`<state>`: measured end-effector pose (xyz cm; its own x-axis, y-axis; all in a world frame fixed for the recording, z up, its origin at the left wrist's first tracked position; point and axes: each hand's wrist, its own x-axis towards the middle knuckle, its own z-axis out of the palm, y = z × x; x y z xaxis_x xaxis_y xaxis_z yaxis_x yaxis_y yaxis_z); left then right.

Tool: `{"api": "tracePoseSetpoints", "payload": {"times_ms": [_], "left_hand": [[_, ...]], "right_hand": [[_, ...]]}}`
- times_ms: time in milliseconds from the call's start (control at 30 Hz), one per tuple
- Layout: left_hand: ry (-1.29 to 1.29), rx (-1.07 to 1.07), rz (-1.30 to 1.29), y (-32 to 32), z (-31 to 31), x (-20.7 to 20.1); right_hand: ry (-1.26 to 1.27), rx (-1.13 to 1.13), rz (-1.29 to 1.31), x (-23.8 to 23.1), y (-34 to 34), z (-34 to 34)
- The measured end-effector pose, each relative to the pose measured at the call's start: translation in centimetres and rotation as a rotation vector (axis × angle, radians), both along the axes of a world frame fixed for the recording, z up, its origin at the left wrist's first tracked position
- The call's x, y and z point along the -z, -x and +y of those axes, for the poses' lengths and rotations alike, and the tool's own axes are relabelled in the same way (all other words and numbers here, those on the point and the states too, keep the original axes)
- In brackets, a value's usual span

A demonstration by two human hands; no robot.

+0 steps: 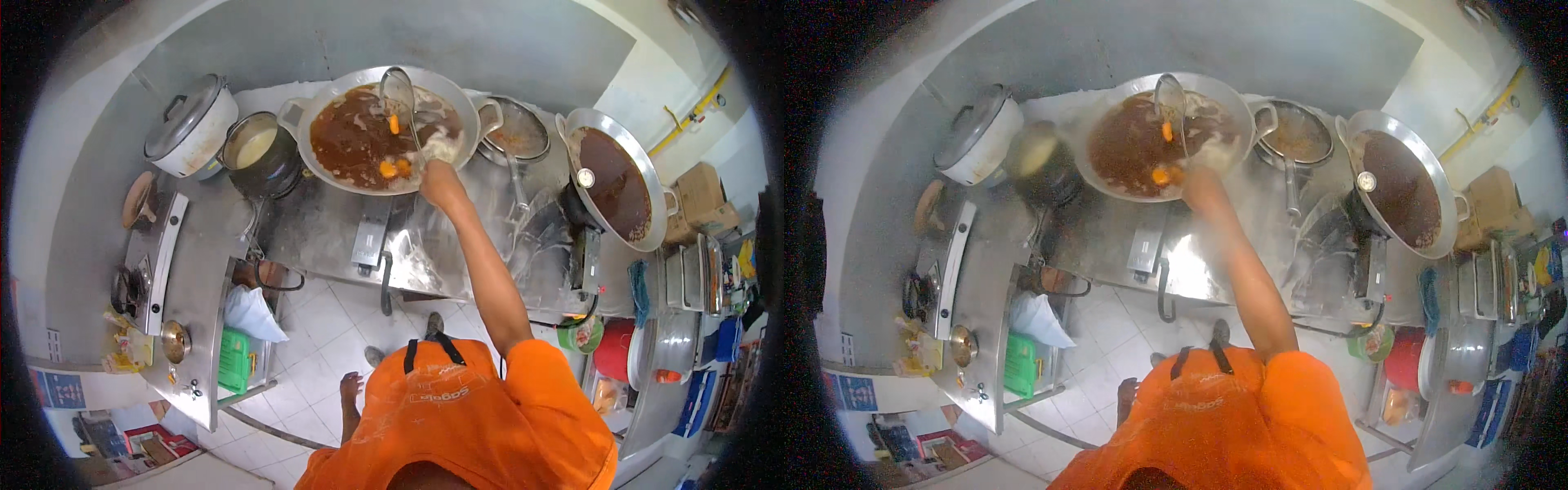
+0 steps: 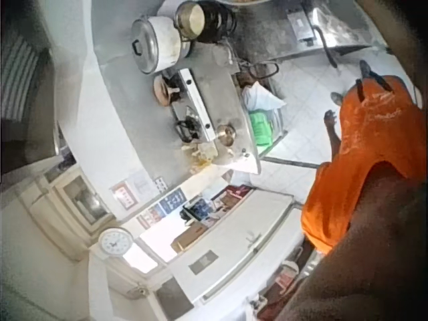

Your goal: The person wipes down a stainless steel prep table using a cloth and spray bottle, handles food items in large pots on a cooking line with a strainer, pours liquid from a container into a sink, and washes various pots and bowls by hand in a three-compartment sink before placing them on a storage rack.

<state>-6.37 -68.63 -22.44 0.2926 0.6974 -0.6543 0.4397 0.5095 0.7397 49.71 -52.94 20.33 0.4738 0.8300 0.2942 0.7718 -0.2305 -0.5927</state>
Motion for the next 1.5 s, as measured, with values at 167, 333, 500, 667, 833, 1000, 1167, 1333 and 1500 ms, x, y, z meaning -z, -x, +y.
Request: {"api": "tracePoseSetpoints", "payload": {"times_ms": [167, 333, 500, 667, 833, 1000, 1167, 1333, 1500], "left_hand": [[0.301, -0.273, -0.175, -0.3, 2.4, -0.9], [0.344, -0.203, 0.045, 2.0, 2.7, -2.5], [0.326, -0.153, 0.151, 5.1, 2.3, -3.2], [0.366, -0.222, 0.077, 7.9, 3.4, -2.9], [0.244, -0.196, 0.24, 4.5, 3.4, -3.7], [0.219, -0.197, 0.121, 0.8, 1.6, -5.8], [0.327, -0.298, 0.014, -2.9, 0.4, -6.0], [0.439, -0.141, 0.093, -4.4, -2.1, -5.2], [0.405, 0.202, 0.015, -7.8, -1.6, -3.4]], "right_hand": [[0.163, -0.007, 0.349, -2.0, 0.3, -1.0], [0.022, -0.055, 1.248, -3.8, -0.4, -3.8], [0.037, 0.071, 0.874, -9.1, -2.5, -8.3], [0.014, 0.35, 0.265, -9.1, -13.6, -12.4], [-0.049, 0.45, -0.575, -0.4, -23.5, -14.0], [0.181, 0.613, -0.106, 9.6, -27.1, -14.1], [0.127, 0.583, -0.093, 18.5, -30.5, -14.6], [-0.074, 0.488, 0.977, 15.2, -25.8, -12.3], [-0.237, 0.499, 0.48, 21.0, -18.9, -24.3]]}}
